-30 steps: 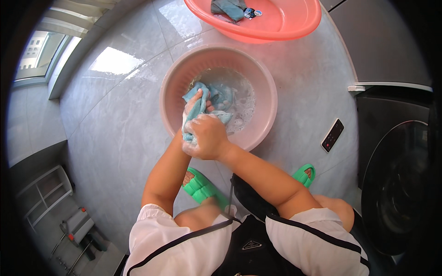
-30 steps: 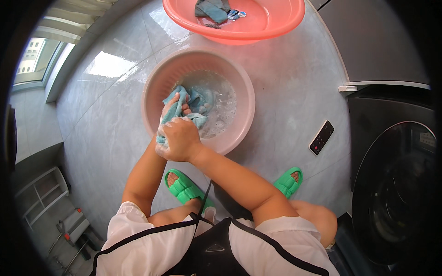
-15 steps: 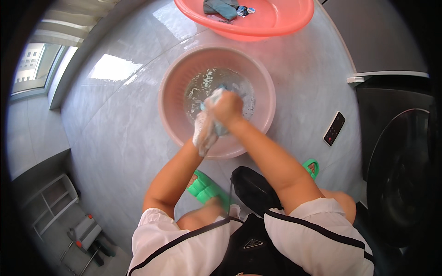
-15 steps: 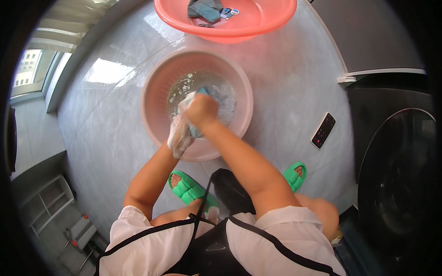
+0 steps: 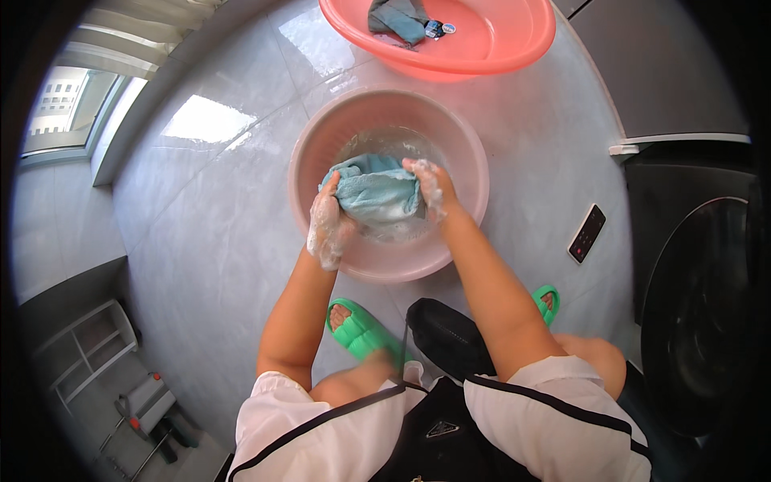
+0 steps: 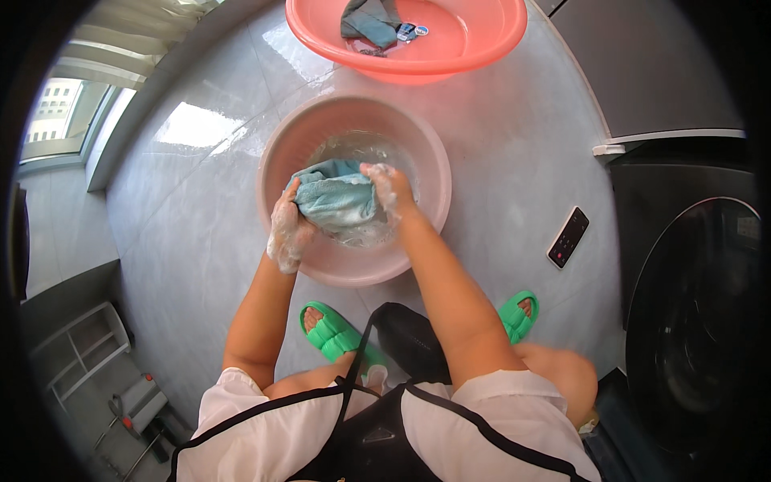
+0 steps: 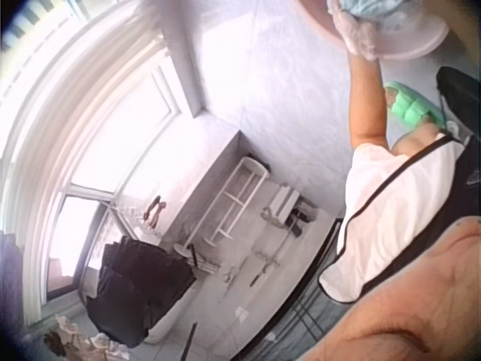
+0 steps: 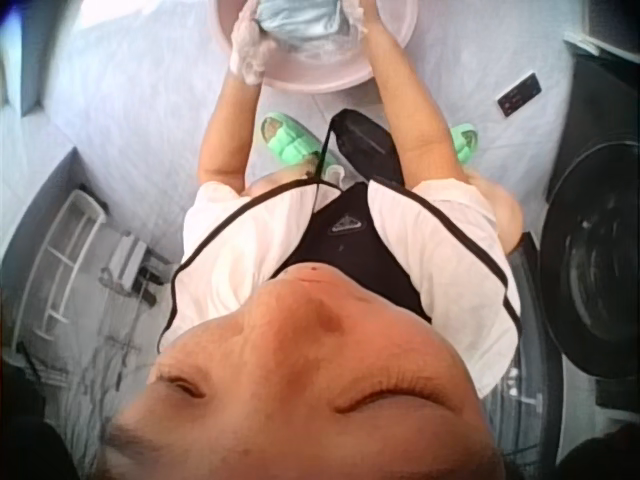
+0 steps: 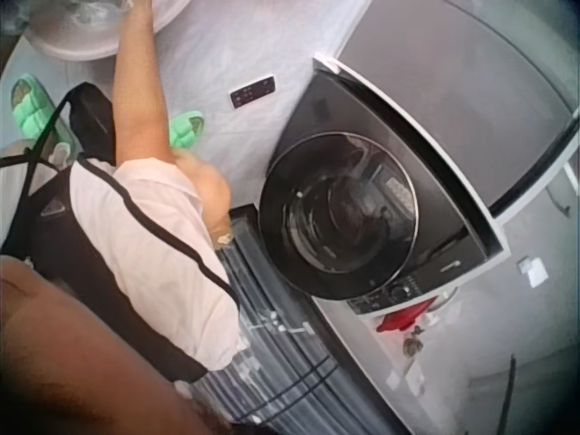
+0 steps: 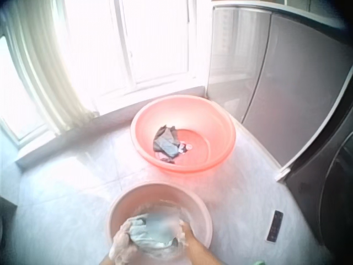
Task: The person washes a blue cloth in a pink basin of soapy water by hand, scrubbing the fabric against itself, then applies soap from a bar to the cloth and continues scrubbing.
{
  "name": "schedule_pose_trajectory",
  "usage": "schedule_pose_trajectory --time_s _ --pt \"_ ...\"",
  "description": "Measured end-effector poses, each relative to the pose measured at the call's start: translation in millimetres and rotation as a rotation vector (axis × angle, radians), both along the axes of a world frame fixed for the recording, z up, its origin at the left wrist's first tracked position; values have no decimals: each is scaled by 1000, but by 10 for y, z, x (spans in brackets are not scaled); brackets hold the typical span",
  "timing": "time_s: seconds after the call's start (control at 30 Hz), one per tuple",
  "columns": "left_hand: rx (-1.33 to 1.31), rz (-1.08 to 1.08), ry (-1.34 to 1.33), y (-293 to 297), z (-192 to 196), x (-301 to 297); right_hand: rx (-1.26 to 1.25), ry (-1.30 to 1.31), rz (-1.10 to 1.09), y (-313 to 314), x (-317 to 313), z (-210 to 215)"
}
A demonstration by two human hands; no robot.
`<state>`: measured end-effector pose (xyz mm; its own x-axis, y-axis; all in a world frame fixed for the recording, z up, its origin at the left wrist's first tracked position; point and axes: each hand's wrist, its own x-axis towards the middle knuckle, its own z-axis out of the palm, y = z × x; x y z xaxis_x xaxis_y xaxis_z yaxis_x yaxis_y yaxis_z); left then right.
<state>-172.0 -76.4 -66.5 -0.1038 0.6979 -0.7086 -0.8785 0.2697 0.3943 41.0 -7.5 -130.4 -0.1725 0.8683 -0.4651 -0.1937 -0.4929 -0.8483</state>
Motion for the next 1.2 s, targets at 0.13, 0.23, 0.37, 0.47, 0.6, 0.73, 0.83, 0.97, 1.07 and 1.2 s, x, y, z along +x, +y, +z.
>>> schedule_pose_trajectory --time_s 0.13,0.23,0.37,0.47,0.6,0.73,0.83,0.97,1.07,1.2 --pt "17 -95 -86 -50 173 65 -13 106 142 210 69 324" --pt "-85 -404 -188 -132 203 -53 25 39 244 15 -137 697" --pt "95 -101 -14 118 70 -273 826 -295 511 -122 -121 941" --pt "159 -77 35 141 198 -252 191 -179 531 -85 81 929" --pt "124 -80 206 102 385 63 227 -283 701 -77 150 690" --pt "189 -121 190 45 343 124 136 -82 574 -135 98 520" --pt "220 -152 154 58 308 251 219 -196 542 -102 263 269" --pt "217 -163 161 79 122 320 461 -136 461 33 379 56" --pt "97 -163 180 113 35 366 242 86 286 -93 272 157" --pt "-33 -166 -161 180 -240 266 479 -314 300 -411 -151 561"
